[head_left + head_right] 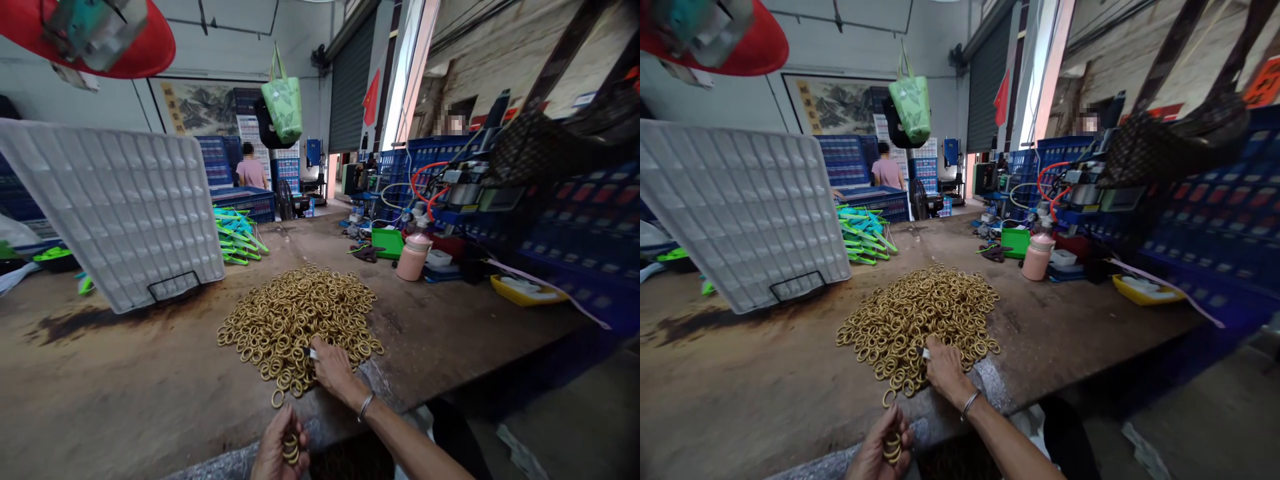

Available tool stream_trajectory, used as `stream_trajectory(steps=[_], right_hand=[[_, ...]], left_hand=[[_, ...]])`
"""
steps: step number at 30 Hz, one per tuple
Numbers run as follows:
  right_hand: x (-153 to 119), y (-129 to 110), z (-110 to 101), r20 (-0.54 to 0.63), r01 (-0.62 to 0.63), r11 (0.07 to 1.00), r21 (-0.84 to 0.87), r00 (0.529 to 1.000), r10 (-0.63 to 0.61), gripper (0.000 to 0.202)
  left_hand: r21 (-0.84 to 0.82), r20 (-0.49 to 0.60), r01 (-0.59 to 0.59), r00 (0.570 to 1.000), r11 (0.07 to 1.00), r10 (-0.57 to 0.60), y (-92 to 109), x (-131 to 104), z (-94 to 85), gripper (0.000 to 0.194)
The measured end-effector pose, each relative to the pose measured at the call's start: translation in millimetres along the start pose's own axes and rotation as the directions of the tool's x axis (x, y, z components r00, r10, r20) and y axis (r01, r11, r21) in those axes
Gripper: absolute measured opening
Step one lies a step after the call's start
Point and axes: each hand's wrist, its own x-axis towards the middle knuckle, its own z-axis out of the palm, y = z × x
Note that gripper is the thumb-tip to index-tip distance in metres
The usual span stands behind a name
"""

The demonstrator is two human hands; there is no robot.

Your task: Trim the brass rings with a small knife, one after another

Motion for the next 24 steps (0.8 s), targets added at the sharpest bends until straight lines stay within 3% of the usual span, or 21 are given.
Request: stream_trajectory(steps=[3, 6, 10, 13, 20, 24], right_hand=[[-2.3, -1.8, -12.6, 0.006, -0.039, 0.994, 0.107, 0.999, 0.038, 0.023], [-9.4, -6.4, -23.3, 0.011, -0.061, 0.944, 0.325, 0.998, 0.061, 0.016], [-26.2, -15.5, -27.2, 0.062, -0.063, 0.793, 0.606, 0.998, 0.031, 0.019], [-38.7, -19.6, -22.1, 0.098, -0.095, 0.679, 0.728, 0.995, 0.034, 0.02], [-51.0, -16.6, -9.3, 0.225, -0.235, 0.507, 0.829, 0.971, 0.082, 0.011], [-52.5, -17.7, -11.1, 0.255, -0.272, 0.543, 0.794, 0.961, 0.109, 0.012]], left_hand=[[0.073, -0.01, -0.06, 0.998, 0.996, 0.06, -0.1, 0.5, 3.6, 0.052], [0.187, 0.018, -0.176, 0.984, 0.966, 0.175, 1.6, 0.4, 9.1, 0.063], [0.323, 0.074, -0.309, 0.95, 0.894, 0.302, 1.7, 5.5, 13.9, 0.068], [0.39, 0.092, -0.334, 0.941, 0.858, 0.324, -2.2, 13.5, 13.1, 0.062], [0.541, 0.086, -0.313, 0.944, 0.781, 0.319, -9.0, 21.0, 5.8, 0.055], [0.607, 0.169, -0.398, 0.91, 0.688, 0.378, -10.0, 19.8, 3.2, 0.045]])
